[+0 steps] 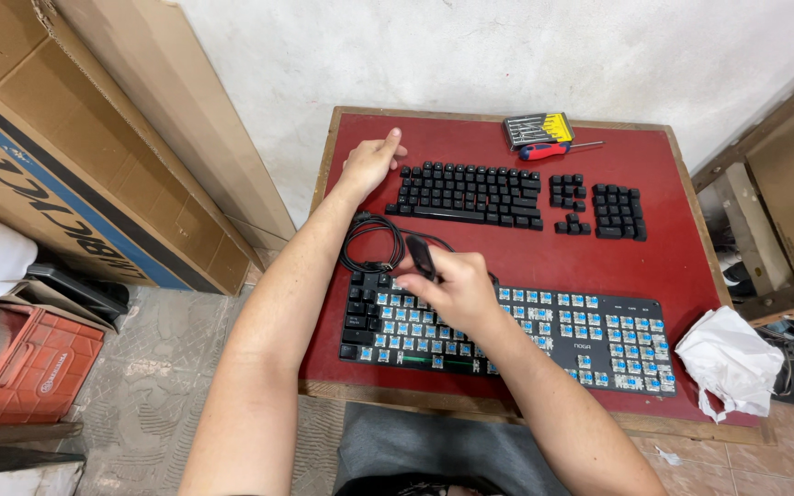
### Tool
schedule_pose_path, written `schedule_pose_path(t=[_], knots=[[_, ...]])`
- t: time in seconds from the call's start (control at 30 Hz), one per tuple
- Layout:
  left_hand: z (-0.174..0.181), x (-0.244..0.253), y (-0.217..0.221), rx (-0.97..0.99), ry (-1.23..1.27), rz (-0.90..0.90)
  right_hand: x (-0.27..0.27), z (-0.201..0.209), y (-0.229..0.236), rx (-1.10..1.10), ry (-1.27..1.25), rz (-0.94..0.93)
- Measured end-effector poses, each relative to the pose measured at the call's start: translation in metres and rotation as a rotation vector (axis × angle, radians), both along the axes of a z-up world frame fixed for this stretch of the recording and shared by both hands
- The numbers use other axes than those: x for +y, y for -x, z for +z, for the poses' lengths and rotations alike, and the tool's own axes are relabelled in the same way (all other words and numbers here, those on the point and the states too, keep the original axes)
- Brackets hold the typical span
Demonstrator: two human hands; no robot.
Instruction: The person uses a keycap puller to remove black keycaps from a mechanical keyboard and places them on the table. The removed keycaps are arranged in groups while the keyboard remains on the red work surface.
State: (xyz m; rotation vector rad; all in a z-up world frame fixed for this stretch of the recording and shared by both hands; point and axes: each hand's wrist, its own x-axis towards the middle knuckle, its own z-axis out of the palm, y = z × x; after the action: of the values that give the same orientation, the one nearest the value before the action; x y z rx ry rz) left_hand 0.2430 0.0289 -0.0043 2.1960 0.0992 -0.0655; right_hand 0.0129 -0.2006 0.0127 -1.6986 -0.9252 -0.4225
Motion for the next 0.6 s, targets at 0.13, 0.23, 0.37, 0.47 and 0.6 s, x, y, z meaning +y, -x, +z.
schedule_pose_path(t=[0.13, 0.23, 0.37, 0.47, 0.6], knots=[[-0.009, 0.015, 0.004, -0.046, 0.128, 0.02, -0.013, 0.007, -0.002, 0.152, -0.185, -0.053], [-0.006, 0.022, 0.02, -0.066, 0.182, 0.039, -0.028, 0.018, -0.005, 0.244, -0.281, -0.088], [-0.001, 0.039, 0.042, -0.128, 0.181, 0.031, -0.05, 0.052, 0.002, 0.285, -0.467, -0.166], [0.018, 0.05, 0.084, -0.199, 0.127, -0.026, -0.069, 0.072, 0.011, 0.326, -0.538, -0.126], [0.054, 0.056, 0.163, -0.275, 0.017, -0.142, -0.082, 0.064, 0.012, 0.328, -0.577, -0.092]])
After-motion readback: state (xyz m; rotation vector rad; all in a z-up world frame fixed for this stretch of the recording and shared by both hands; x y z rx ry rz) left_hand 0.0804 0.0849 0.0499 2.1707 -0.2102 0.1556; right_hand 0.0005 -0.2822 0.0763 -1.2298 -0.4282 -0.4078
